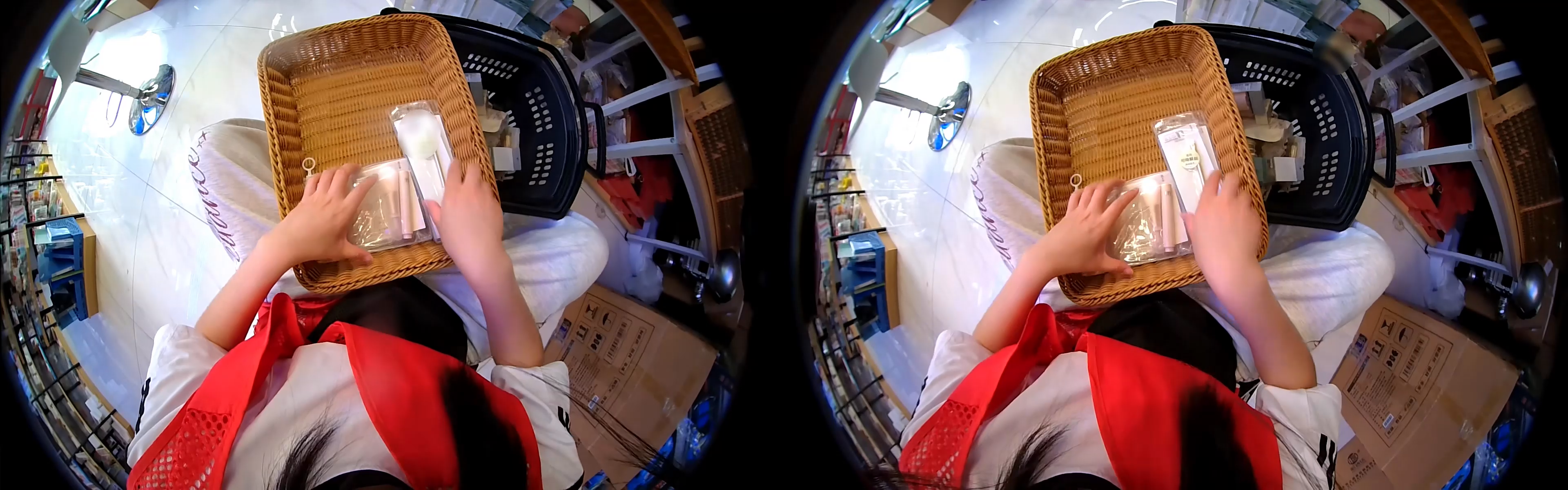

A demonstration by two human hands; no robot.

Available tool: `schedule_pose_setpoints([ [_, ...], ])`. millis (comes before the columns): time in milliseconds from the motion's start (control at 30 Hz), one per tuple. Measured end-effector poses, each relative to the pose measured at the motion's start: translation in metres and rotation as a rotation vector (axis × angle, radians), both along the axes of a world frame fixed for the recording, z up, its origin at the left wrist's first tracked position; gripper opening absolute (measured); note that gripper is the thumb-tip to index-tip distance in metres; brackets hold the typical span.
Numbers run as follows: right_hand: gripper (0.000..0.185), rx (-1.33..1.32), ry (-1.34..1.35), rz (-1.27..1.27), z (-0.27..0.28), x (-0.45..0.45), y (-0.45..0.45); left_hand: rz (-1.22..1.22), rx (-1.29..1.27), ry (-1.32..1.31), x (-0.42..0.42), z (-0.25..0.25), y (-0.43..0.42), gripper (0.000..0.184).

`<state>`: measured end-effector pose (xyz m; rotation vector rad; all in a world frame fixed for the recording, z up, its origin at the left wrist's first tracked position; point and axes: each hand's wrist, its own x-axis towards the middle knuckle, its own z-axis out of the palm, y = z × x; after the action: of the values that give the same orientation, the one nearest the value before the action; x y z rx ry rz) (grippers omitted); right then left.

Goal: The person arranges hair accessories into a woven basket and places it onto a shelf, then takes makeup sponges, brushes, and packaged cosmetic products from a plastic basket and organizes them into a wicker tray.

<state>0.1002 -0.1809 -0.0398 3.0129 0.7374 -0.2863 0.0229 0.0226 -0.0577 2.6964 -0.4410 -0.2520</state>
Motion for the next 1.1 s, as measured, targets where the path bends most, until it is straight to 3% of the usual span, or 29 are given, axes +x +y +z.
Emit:
schedule_pose_setpoints([
  [167,0.074,-0.060,-0.056,-0.076,-0.027,0.008,0.020,0.030,0.089,-0.050,-0.001,-0.004,-0.010,0.107],
  [467,0.069,-0.199,-0.044,-0.154,-0.038,0.001,0.018,0.011,-0.010,0.022,-0.001,-0.004,-0.008,0.102],
  [500,0.069,-0.171,0.025,-0.170,-0.032,0.000,0.018,0.010,-0.030,-0.010,0.000,-0.004,-0.007,0.098],
  [600,0.068,0.085,-0.298,-0.034,-0.012,0.003,-0.002,0.037,-0.088,-0.077,0.007,-0.007,-0.009,0.087],
  [633,0.064,0.168,-0.284,-0.094,0.004,0.007,-0.006,0.065,-0.103,-0.081,0.013,-0.006,-0.010,0.084],
  [733,0.057,0.302,-0.294,-0.298,-0.015,0.024,-0.036,0.114,-0.177,-0.078,0.035,-0.008,-0.018,0.077],
  [800,0.042,0.423,-0.061,-0.366,-0.034,0.028,-0.048,0.138,-0.284,-0.023,0.050,-0.020,-0.028,0.077],
  [867,0.032,0.559,0.146,-0.346,-0.039,0.031,-0.051,0.117,-0.186,-0.062,0.058,-0.031,-0.040,0.076],
  [900,0.023,0.634,0.008,-0.302,-0.038,0.027,-0.049,0.102,-0.131,-0.111,0.058,-0.036,-0.046,0.076],
  [1100,0.021,0.675,0.097,-0.288,-0.037,0.017,-0.043,0.147,0.101,-0.156,0.052,-0.042,-0.070,0.082],
])
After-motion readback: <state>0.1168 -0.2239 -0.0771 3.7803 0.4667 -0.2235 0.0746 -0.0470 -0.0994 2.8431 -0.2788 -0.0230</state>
